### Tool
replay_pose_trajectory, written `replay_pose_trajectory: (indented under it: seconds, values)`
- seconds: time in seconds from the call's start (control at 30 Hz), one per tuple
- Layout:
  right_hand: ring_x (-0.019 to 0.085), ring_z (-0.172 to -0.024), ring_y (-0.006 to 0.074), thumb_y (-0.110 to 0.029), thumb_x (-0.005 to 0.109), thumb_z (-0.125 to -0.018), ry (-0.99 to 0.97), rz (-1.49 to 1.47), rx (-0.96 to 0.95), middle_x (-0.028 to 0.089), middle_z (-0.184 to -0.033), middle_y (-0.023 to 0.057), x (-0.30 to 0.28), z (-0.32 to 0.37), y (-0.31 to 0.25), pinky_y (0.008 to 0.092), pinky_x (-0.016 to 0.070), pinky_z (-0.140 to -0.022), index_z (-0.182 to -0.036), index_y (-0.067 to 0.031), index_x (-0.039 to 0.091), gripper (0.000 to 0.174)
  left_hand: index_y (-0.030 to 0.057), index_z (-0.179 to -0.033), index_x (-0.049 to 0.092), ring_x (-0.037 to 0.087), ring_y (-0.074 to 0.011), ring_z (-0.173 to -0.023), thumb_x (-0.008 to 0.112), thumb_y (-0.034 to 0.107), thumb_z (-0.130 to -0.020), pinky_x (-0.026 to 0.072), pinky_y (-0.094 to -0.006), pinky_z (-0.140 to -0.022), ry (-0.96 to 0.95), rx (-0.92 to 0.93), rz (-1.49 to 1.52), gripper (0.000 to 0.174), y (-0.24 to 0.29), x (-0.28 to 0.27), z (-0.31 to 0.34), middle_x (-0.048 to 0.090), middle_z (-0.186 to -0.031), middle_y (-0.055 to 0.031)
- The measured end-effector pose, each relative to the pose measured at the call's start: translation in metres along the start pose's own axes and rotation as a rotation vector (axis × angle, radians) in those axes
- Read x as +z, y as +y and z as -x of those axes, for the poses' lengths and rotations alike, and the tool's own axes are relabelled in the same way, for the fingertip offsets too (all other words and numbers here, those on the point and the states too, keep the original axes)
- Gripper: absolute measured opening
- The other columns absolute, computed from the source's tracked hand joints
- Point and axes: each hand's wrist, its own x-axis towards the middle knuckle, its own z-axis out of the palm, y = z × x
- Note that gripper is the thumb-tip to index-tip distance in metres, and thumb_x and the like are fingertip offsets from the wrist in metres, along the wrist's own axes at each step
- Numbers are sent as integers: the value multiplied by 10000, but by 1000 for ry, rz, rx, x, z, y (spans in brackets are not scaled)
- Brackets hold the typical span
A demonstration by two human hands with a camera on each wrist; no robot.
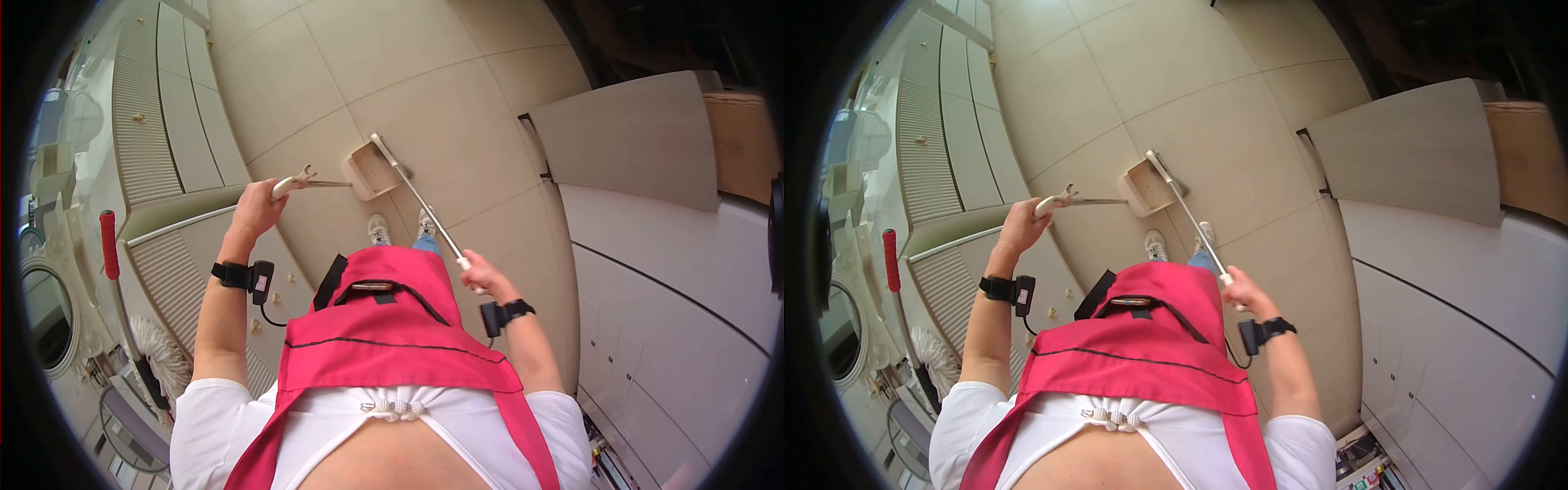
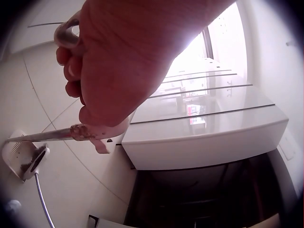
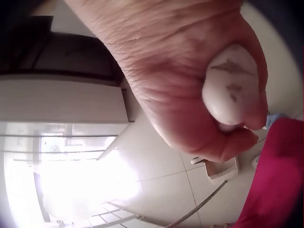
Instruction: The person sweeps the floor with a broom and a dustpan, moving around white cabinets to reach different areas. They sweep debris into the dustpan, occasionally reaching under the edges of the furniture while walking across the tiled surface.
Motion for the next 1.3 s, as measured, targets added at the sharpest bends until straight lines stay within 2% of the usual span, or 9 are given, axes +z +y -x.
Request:
replay_pose_trajectory:
  seconds: [0.13, 0.33, 0.43, 0.63, 0.87, 0.97, 1.17, 1.2, 1.3]
  values:
    - [500, -524, 163, 41, 558, -610, 34, 85, 26, 524, -777, 84, -23, 42, -17, 304, 407, -425, -1328, -3, 355, 748, -5, -838, 600, 556, -353, -642, 628, 131, -775, 445, -383, -601, 8, -4, 15, 152, -3, 0, 1, 581, -691, -198]
    - [545, -555, 213, 0, 500, -698, 322, 483, -200, 554, -829, 154, 14, -27, -40, 343, 451, -450, -1183, 9, 444, 488, 4, -837, 607, 566, -380, -692, 627, 138, -771, 454, -410, -622, -2, -30, 15, 150, -1, 1, 3, 590, -722, -209]
    - [548, -562, 214, -23, 505, -718, 194, 452, 58, 555, -835, 136, 53, -32, -68, 345, 468, -477, -1122, 4, 458, 408, 1, -844, 603, 565, -373, -679, 622, 142, -777, 452, -404, -621, 5, -25, -11, 157, -5, 5, 2, 589, -714, -201]
    - [465, -440, 143, 66, 503, -640, -105, -72, -93, 489, -696, 55, 14, -11, -38, 268, 381, -370, -1073, -28, 458, 445, -1, -839, 600, 565, -380, -688, 617, 151, -783, 450, -402, -620, 9, -33, -31, 163, -2, 4, 6, 593, -725, -203]
    - [471, -490, 136, 45, 521, -641, 88, -79, 37, 488, -738, 71, -2, 58, -24, 281, 361, -368, -1284, -11, 363, 665, 10, -801, 600, 569, -405, -722, 620, 171, -773, 460, -447, -625, 9, -72, -39, 165, 2, 9, 22, 596, -737, -217]
    - [457, -514, 129, 62, 525, -637, 204, 99, -49, 461, -703, 39, 9, 29, -11, 297, 357, -388, -1158, 3, 413, 536, 3, -806, 593, 555, -399, -690, 631, 164, -779, 445, -416, -599, 31, -56, -28, 169, -1, 11, 24, 588, -722, -212]
    - [497, -539, 137, 61, 537, -627, 6, -43, -4, 499, -746, 69, 42, -33, -20, 301, 371, -390, -999, -25, 449, 392, 8, -811, 597, 552, -407, -699, 636, 169, -775, 439, -435, -601, 14, -86, -38, 169, 0, 10, 29, 587, -725, -214]
    - [478, -477, 134, 30, 542, -650, -137, -76, -34, 511, -712, 67, 30, -31, -26, 267, 363, -365, -1073, -20, 440, 437, 7, -808, 593, 544, -398, -674, 642, 168, -770, 436, -427, -591, 24, -69, -27, 173, -4, 12, 33, 582, -712, -211]
    - [451, -425, 123, 55, 534, -646, -119, -254, -55, 482, -650, 43, 13, 11, -47, 268, 352, -356, -1032, -27, 430, 408, 4, -803, 585, 532, -370, -617, 660, 173, -757, 434, -404, -574, 28, -71, 55, 191, -17, 17, 48, 576, -686, -202]
